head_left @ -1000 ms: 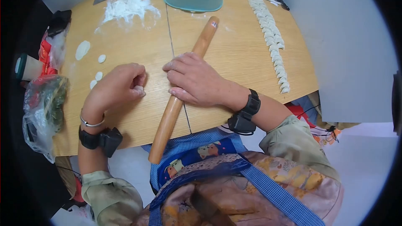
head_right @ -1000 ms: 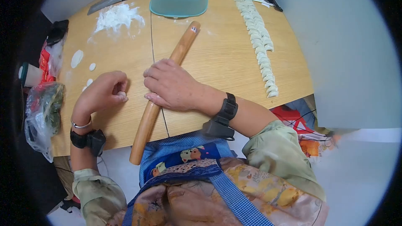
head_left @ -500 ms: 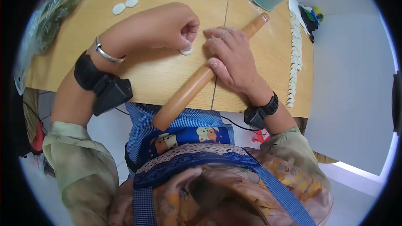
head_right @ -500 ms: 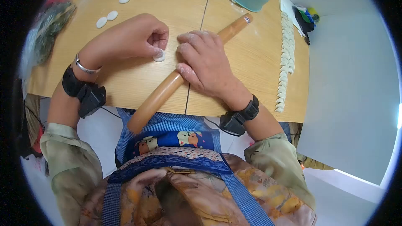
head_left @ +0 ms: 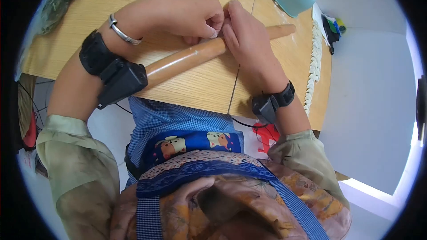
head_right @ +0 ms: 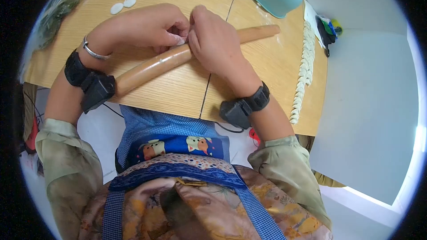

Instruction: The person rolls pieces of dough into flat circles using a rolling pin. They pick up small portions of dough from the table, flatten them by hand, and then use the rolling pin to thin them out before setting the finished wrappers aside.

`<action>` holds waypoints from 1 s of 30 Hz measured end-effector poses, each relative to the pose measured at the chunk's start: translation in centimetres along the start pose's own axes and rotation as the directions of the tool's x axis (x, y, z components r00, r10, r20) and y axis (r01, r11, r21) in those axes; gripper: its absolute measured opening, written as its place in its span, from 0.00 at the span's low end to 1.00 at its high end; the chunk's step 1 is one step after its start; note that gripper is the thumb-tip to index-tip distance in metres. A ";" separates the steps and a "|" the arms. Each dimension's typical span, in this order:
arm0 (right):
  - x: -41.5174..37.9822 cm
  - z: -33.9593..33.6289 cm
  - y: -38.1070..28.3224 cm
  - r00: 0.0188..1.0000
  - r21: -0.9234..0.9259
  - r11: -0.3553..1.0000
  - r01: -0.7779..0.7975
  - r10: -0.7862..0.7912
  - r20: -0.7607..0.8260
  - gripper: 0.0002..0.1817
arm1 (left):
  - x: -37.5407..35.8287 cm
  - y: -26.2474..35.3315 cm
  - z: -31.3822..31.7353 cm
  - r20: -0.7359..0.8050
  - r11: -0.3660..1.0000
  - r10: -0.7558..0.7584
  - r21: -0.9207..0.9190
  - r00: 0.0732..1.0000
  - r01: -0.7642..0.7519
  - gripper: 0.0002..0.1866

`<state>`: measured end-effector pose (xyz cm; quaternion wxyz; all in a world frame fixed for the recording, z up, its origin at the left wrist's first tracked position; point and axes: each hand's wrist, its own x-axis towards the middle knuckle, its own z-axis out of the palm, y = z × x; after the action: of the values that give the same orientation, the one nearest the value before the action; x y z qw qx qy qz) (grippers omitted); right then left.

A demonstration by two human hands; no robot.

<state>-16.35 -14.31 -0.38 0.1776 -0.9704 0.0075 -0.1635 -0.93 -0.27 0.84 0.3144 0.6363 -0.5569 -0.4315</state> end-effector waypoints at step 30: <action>-2.5 0.1 -0.5 0.996 -0.195 0.979 0.059 -0.069 -0.048 0.08 | 0.1 -0.4 0.0 -0.109 0.997 0.063 0.058 0.992 -0.057 0.09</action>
<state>-18.70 -13.63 -1.08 0.0768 -0.9780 -0.0031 -0.1938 -0.72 -0.33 0.43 0.3399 0.6505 -0.5693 -0.3704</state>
